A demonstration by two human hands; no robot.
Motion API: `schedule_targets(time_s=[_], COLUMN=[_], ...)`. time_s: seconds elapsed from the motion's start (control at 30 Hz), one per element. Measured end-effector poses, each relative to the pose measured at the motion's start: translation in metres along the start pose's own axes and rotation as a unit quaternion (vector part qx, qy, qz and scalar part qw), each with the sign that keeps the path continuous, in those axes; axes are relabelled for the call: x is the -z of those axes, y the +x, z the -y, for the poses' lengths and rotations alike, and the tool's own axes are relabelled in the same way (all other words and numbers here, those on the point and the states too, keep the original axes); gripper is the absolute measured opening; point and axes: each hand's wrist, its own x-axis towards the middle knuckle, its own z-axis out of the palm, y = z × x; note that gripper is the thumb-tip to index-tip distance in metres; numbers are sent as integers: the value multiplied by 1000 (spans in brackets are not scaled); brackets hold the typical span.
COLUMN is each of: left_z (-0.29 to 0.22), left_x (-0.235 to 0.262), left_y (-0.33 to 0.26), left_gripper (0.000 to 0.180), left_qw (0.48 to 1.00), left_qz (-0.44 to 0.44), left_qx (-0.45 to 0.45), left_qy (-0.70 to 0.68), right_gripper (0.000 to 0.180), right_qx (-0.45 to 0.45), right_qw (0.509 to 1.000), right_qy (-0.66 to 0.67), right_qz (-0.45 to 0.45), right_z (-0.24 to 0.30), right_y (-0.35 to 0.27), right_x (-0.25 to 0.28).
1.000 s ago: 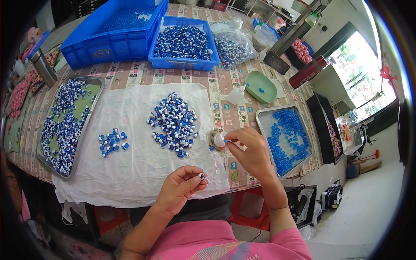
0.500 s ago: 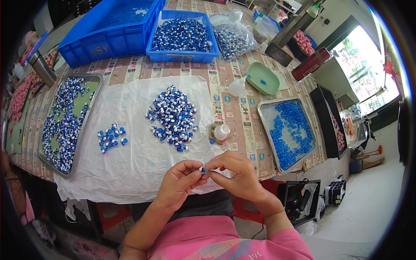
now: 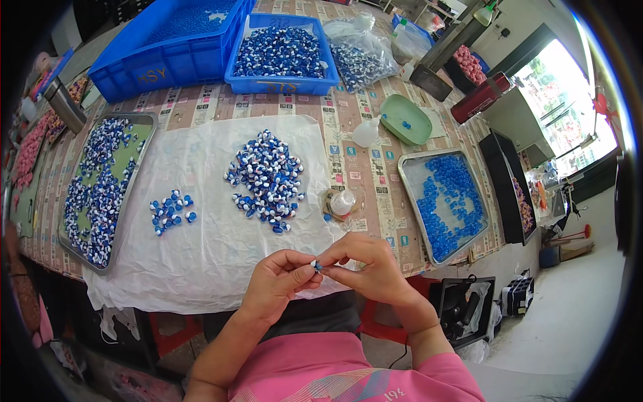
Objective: Manually assembling small blue and white plastic toy components at a factory workbench.
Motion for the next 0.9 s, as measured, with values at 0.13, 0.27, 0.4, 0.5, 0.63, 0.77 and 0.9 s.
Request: schedule_targets(time_s=[0.13, 0.27, 0.4, 0.5, 0.63, 0.77, 0.9], left_z=[2, 5, 7, 8, 13, 17, 1], left_x=[-1, -1, -1, -6, -25, -44, -58], left_y=[-1, -1, 0, 3, 9, 12, 12], left_gripper=[16, 16, 16, 15, 16, 14, 12], left_qw=[1000, 1000, 1000, 1000, 999, 999, 973], left_qz=[-15, -23, -23, -19, -37, -36, -92], left_qx=[-1, -7, -4, 2, 25, 25, -56], left_qy=[6, 5, 15, 21, 28, 28, 206], right_gripper=[15, 14, 13, 14, 14, 17, 21], right_qx=[-13, -18, 4, 16, 9, 54, 81], right_qw=[999, 999, 1000, 1000, 1000, 998, 995], right_qy=[31, 24, -7, -6, -12, 34, 20], right_qz=[11, 11, 4, -2, -19, -10, -54], right_z=[-2, -5, -4, -5, -10, -14, -25], right_y=[0, 0, -2, -5, -17, -26, -40], right_x=[2, 2, 3, 9, 26, 45, 81])
